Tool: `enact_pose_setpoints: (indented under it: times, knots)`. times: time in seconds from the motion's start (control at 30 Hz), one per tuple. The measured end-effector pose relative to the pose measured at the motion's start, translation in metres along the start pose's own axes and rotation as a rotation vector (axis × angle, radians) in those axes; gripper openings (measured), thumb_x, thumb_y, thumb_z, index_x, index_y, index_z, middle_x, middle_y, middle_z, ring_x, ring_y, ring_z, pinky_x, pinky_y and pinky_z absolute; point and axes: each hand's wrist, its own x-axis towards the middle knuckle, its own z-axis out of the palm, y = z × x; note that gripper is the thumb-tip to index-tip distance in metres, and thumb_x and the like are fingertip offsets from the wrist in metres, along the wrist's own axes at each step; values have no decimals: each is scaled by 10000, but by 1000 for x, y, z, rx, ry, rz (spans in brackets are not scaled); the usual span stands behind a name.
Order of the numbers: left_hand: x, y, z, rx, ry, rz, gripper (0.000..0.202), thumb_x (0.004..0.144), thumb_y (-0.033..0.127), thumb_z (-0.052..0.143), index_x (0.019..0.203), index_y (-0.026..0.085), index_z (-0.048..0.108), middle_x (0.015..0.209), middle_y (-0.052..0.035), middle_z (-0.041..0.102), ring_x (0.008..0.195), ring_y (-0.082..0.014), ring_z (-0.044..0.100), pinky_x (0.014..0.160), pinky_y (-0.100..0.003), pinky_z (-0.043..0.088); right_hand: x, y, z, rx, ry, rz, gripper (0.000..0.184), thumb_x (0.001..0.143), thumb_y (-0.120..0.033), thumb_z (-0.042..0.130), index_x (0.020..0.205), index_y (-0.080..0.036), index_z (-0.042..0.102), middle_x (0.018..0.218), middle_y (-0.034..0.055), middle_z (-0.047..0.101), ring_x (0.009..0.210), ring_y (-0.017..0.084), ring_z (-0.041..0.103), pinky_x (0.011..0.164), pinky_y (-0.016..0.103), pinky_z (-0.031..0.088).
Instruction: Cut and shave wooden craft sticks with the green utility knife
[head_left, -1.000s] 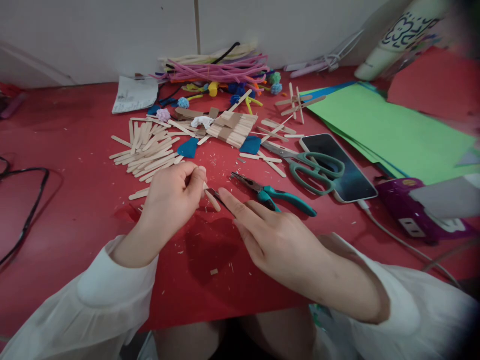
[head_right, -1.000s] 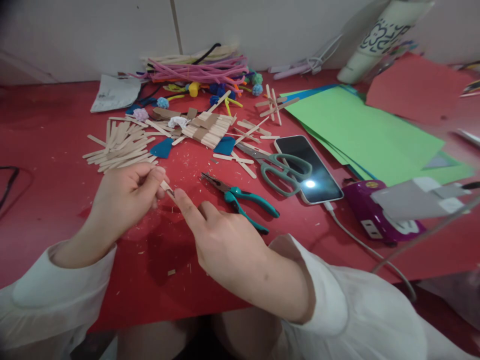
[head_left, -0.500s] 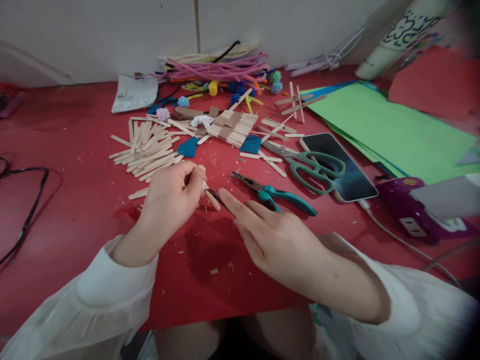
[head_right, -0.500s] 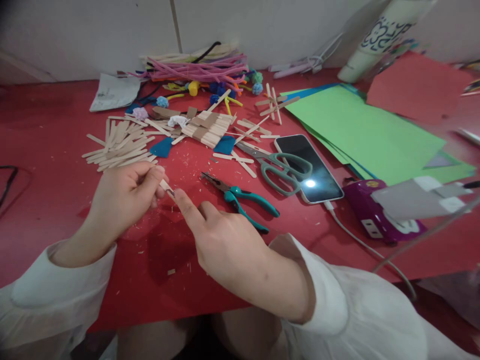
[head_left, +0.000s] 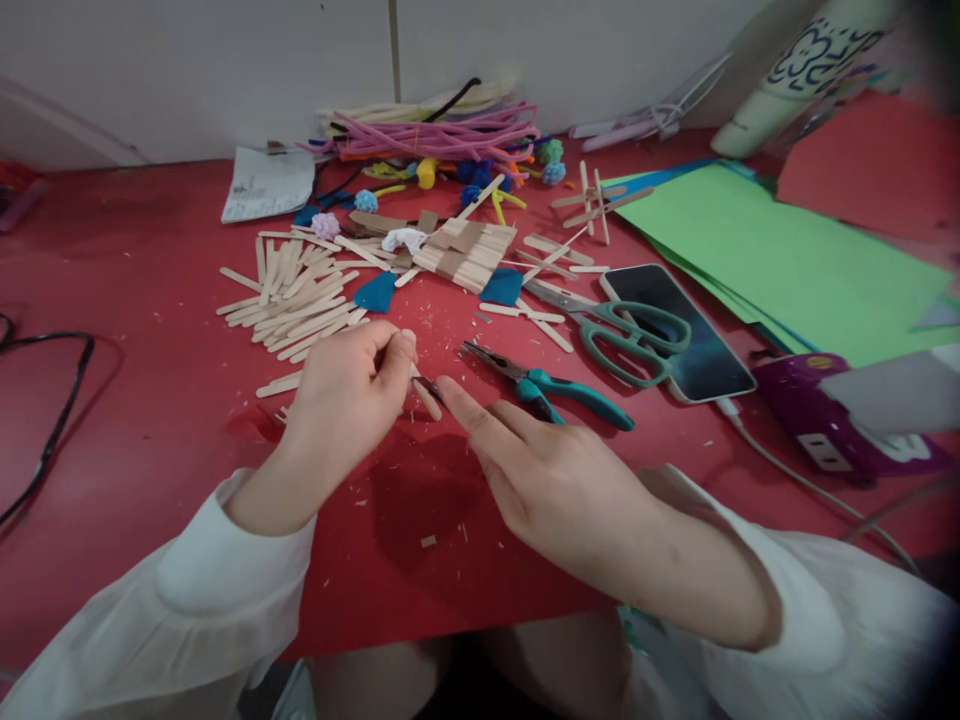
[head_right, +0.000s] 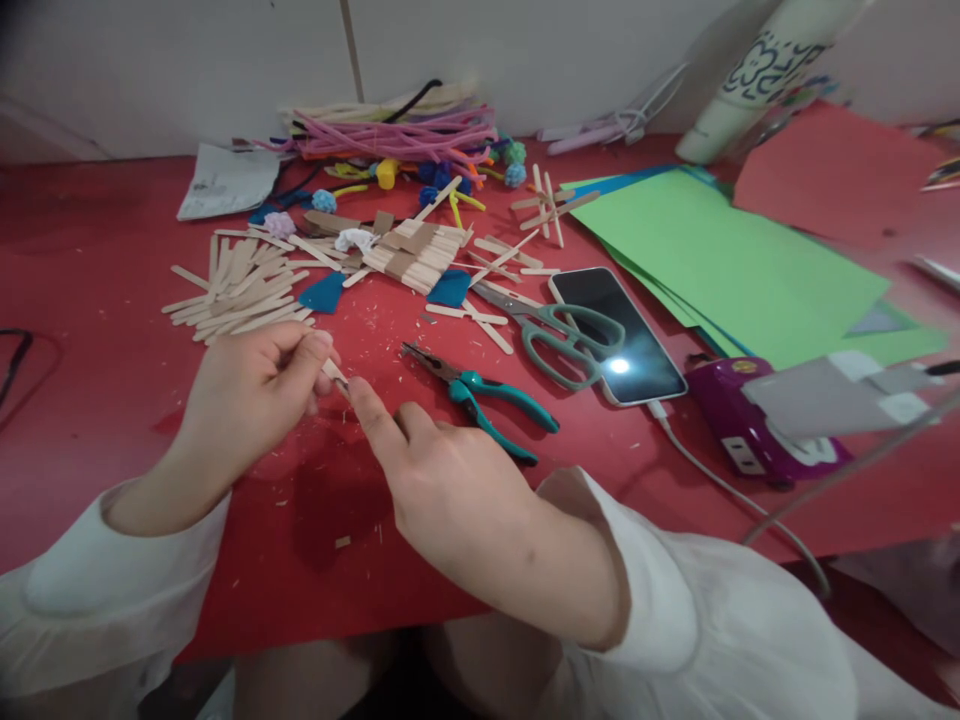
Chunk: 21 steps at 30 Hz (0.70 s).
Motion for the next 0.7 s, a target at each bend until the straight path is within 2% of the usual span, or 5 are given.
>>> enact_pose_setpoints:
  times: [0.23, 0.4, 0.57, 0.7]
  knots:
    - [0, 2, 0, 16, 1, 50, 316, 857, 288, 411, 576, 190, 520, 450, 30, 534, 405, -89, 480, 489, -222, 354, 3, -4, -3, -148, 0, -45, 592, 786, -39, 348, 1376, -43, 384, 794, 102, 655, 424, 126, 498, 362, 253, 337]
    - [0, 0, 1, 44, 12, 86, 330, 861, 298, 399, 568, 189, 507, 463, 23, 528, 434, -96, 485, 496, -225, 348, 4, -7, -5, -235, 79, -67, 620, 715, -3, 349, 1322, -45, 474, 723, 83, 645, 386, 117, 480, 321, 247, 292]
    - [-1, -2, 2, 49, 0, 73, 328, 860, 308, 399, 575, 192, 515, 457, 22, 515, 420, -96, 467, 478, -230, 334, 3, -11, -8, -323, 104, -100, 595, 731, -9, 373, 1310, -59, 496, 672, 67, 620, 445, 135, 535, 301, 233, 242]
    - [0, -4, 2, 48, -3, 54, 332, 862, 337, 402, 588, 192, 519, 488, 14, 541, 437, -101, 477, 471, -231, 326, 2, -13, -12, -384, 119, -87, 576, 749, -23, 376, 1297, -116, 525, 678, 59, 625, 485, 153, 568, 317, 237, 250]
